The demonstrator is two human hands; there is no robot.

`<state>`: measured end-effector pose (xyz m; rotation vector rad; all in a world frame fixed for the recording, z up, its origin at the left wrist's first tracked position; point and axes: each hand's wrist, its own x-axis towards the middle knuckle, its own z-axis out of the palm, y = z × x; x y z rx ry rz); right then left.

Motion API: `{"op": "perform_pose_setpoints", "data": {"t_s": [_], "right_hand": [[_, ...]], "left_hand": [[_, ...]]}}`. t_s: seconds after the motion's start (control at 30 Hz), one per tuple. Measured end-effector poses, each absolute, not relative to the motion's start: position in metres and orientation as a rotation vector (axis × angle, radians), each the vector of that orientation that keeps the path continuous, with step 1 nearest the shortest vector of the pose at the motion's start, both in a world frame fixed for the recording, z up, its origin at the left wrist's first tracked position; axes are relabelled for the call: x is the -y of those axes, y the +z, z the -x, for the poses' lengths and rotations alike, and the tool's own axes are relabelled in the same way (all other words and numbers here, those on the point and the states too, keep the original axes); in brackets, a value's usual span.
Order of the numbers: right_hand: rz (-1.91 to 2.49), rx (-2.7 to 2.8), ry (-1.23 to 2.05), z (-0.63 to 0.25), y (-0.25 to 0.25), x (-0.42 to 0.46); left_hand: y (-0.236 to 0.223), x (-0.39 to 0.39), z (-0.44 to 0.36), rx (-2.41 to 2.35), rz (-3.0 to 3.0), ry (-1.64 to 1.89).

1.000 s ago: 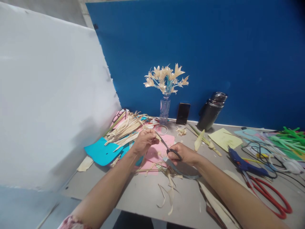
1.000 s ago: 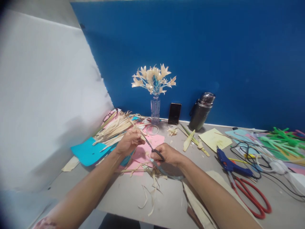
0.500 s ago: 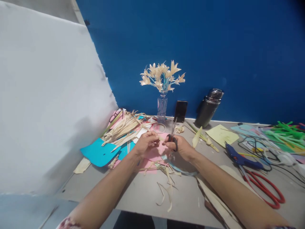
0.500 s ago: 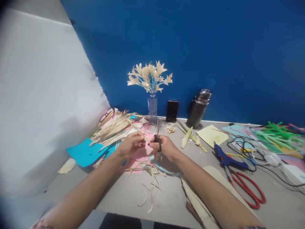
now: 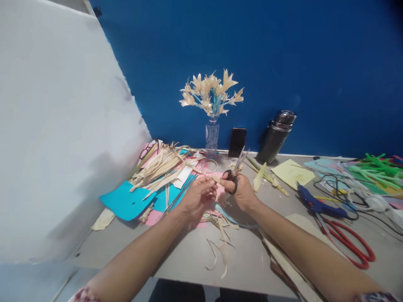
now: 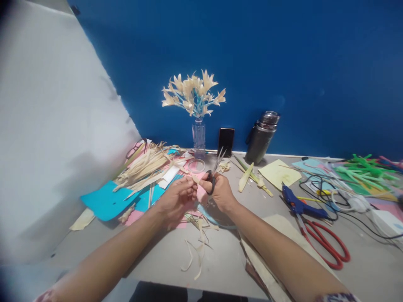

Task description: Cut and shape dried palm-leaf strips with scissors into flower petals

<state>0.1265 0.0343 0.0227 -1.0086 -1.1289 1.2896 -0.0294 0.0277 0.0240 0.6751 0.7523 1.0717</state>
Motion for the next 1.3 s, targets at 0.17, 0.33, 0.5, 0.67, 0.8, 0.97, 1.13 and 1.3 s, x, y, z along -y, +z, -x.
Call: {"op": "perform_pose_setpoints", "data": {"t_s": [0.17, 0.33, 0.5, 0.67, 0.8, 0.97, 1.13, 1.3], "right_hand": [[1.031, 1.172, 1.325, -0.124, 0.019, -0.031], [0.999, 1.205, 1.369, -0.125, 0.017, -0.030], [0.938, 1.090, 1.419, -0.123, 0.014, -0.031], [0.939, 1.065, 1.446, -0.122, 0.008, -0.033], [0.979, 1.311, 1.539, -0.126, 0.003, -0.033], [0.972, 1.540, 1.645, -0.129, 0.005, -0.028], [0.958, 1.629, 1.633, -0.130, 0.007, -0.027], [0.930, 1.680, 1.625, -0.131, 0.005, -0.029]], "left_hand": [[0.029, -0.019, 0.025, -0.808, -0.762, 1.098], [0.025, -0.020, 0.029, -0.898, -0.851, 1.102], [0.016, -0.020, 0.026, -0.855, -0.957, 1.126], [0.012, -0.022, 0.023, -0.840, -0.951, 1.218], [0.017, -0.023, 0.027, -0.861, -0.859, 1.220], [0.028, -0.026, 0.031, -0.947, -0.969, 1.378], [0.031, -0.028, 0.032, -0.989, -1.001, 1.419], [0.032, -0.028, 0.036, -0.991, -1.096, 1.389]]}}
